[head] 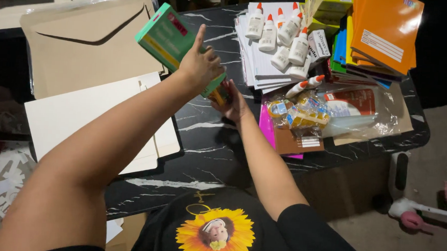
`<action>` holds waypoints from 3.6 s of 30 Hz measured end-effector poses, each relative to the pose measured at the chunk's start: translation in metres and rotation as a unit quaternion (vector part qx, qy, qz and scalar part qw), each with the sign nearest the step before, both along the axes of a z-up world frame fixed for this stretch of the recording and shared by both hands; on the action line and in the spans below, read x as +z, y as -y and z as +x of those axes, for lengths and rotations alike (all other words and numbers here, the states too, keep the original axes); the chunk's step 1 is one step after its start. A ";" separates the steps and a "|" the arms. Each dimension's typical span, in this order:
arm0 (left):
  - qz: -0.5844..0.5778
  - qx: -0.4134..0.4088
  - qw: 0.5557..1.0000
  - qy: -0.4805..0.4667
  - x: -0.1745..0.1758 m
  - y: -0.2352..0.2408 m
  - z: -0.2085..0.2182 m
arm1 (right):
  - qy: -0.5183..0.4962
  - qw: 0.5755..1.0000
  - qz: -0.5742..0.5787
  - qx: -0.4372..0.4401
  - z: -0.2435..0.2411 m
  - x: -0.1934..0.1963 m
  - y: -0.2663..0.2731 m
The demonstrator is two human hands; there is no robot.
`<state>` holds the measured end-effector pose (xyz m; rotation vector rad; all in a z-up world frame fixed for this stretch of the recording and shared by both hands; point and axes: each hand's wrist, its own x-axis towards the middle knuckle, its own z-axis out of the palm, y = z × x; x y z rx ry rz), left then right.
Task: Sorting and organizing colored paper fasteners from a workspace into a box.
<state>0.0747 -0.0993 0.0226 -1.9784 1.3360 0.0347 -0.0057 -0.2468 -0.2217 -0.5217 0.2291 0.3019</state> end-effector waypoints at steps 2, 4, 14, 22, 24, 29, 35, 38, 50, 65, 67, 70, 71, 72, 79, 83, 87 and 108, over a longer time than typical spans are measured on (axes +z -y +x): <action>-0.004 -0.002 1.000 0.003 0.001 -0.002 0.001 | -0.011 1.000 -0.008 0.014 0.002 0.010 0.000; -0.007 -0.005 1.000 0.005 -0.002 -0.003 0.002 | -0.023 0.999 -0.016 0.027 0.006 0.007 0.000; -0.031 -0.038 0.999 -0.006 -0.039 -0.009 0.038 | -0.058 0.995 -0.074 -0.038 0.005 -0.060 0.015; -0.097 -0.079 0.992 0.014 -0.103 -0.026 0.072 | -0.101 0.985 -0.122 -0.065 -0.017 -0.043 0.015; -0.069 -0.079 0.994 0.016 -0.111 -0.025 0.072 | -0.111 0.950 -0.266 -0.117 -0.017 -0.060 0.010; -0.107 -0.052 0.993 -0.019 -0.166 -0.029 0.082 | 0.001 0.735 -0.644 -0.212 -0.035 -0.055 -0.001; -0.083 -0.042 0.996 -0.008 -0.172 -0.029 0.076 | 0.145 0.565 -0.800 -0.145 -0.053 0.013 -0.003; -0.061 -0.025 0.998 -0.013 -0.165 -0.024 0.070 | 0.167 0.519 -0.833 -0.095 -0.054 0.034 0.002; -0.676 0.483 0.530 -0.170 -0.340 -0.021 0.053 | 0.204 0.508 -0.831 -0.102 -0.069 0.001 -0.018; -0.776 0.313 0.482 -0.261 -0.236 0.020 0.012 | 0.035 0.935 -0.344 -0.076 0.043 -0.039 0.032; -0.788 0.272 0.432 -0.344 -0.209 0.012 0.013 | 0.044 0.962 -0.264 -0.053 0.065 -0.018 0.030; -0.754 0.279 0.344 -0.485 -0.187 -0.001 0.012 | 0.054 0.987 -0.137 0.055 0.078 -0.009 0.031; -0.749 0.257 0.338 -0.508 -0.187 -0.005 0.013 | 0.060 0.985 -0.140 0.078 0.081 -0.019 0.035; -0.744 0.236 0.331 -0.531 -0.187 -0.008 0.013 | 0.066 0.983 -0.141 0.101 0.084 -0.030 0.039; -0.739 0.318 0.456 -0.380 -0.243 -0.025 -0.001 | 0.103 0.955 -0.274 0.053 0.083 0.052 0.005; -0.744 0.285 0.317 -0.514 -0.285 -0.017 -0.016 | 0.166 0.947 -0.273 0.031 0.085 0.058 0.003; -0.706 0.329 0.312 -0.544 -0.259 -0.020 -0.014 | 0.186 0.922 -0.334 0.060 0.091 0.060 0.007; -0.728 0.407 0.404 -0.377 -0.322 -0.034 -0.007 | 0.160 0.915 -0.344 0.140 0.097 0.112 0.028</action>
